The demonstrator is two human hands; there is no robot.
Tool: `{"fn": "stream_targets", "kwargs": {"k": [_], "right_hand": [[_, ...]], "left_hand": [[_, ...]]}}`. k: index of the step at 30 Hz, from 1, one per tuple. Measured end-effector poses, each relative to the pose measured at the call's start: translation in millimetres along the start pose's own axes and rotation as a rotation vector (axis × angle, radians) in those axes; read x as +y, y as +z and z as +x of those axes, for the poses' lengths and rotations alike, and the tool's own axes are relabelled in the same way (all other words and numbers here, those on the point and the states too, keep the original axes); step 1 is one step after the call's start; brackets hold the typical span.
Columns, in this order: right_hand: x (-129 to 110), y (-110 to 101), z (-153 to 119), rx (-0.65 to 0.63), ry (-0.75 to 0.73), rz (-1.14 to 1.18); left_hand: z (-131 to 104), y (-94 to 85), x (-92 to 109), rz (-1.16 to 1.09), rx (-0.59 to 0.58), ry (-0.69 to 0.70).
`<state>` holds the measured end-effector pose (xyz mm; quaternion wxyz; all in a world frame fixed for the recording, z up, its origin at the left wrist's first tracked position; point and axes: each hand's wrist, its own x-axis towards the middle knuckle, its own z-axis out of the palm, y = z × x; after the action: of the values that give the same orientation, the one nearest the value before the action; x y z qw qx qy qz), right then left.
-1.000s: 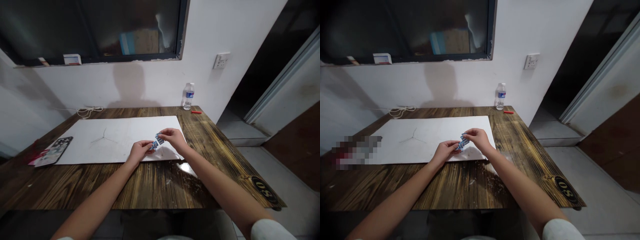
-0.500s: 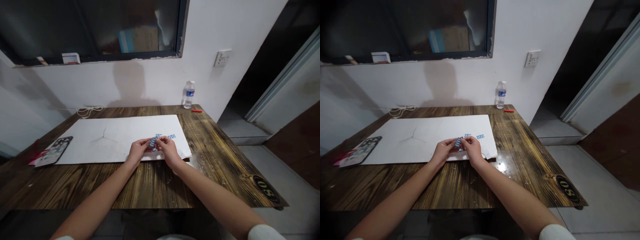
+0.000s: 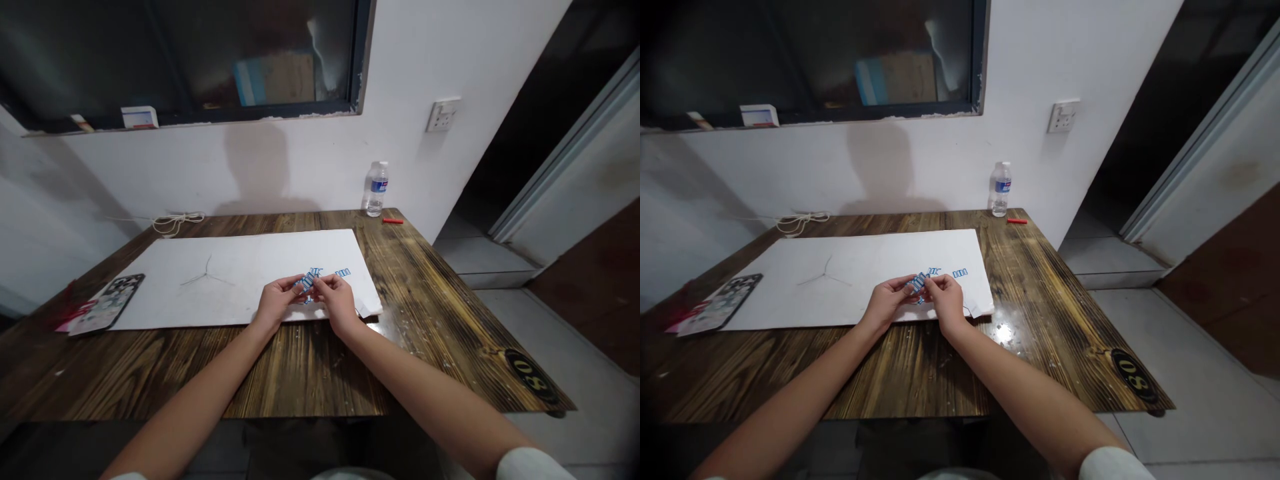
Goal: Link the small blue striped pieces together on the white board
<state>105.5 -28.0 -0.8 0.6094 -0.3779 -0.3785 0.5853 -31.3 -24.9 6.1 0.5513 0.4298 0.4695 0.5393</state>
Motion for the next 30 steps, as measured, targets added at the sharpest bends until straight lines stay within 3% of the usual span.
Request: {"fn": "stream_targets", "kwargs": {"k": [12,17,22,25,30], "right_hand": [[1,-6,4,-0.084,0.028,-0.188],[-5,-13,11,-0.097,-0.125,-0.398],[-29,-31,29,-0.096,-0.276,-0.529],[-51,-49,40,-0.227,-0.297,-0.672],[-84,-79,45,-0.654,-0.307,-1.091]], "left_hand": [[-2,0.8,4,0.026,0.006,0.013],[-4,2.1,6,0.048,0.003,0.024],[-2,2.6,6,0.061,0.029,0.028],[-1,2.5,5,0.06,0.048,0.021],[2,-0.7,0,0.064,0.052,0.027]]}}
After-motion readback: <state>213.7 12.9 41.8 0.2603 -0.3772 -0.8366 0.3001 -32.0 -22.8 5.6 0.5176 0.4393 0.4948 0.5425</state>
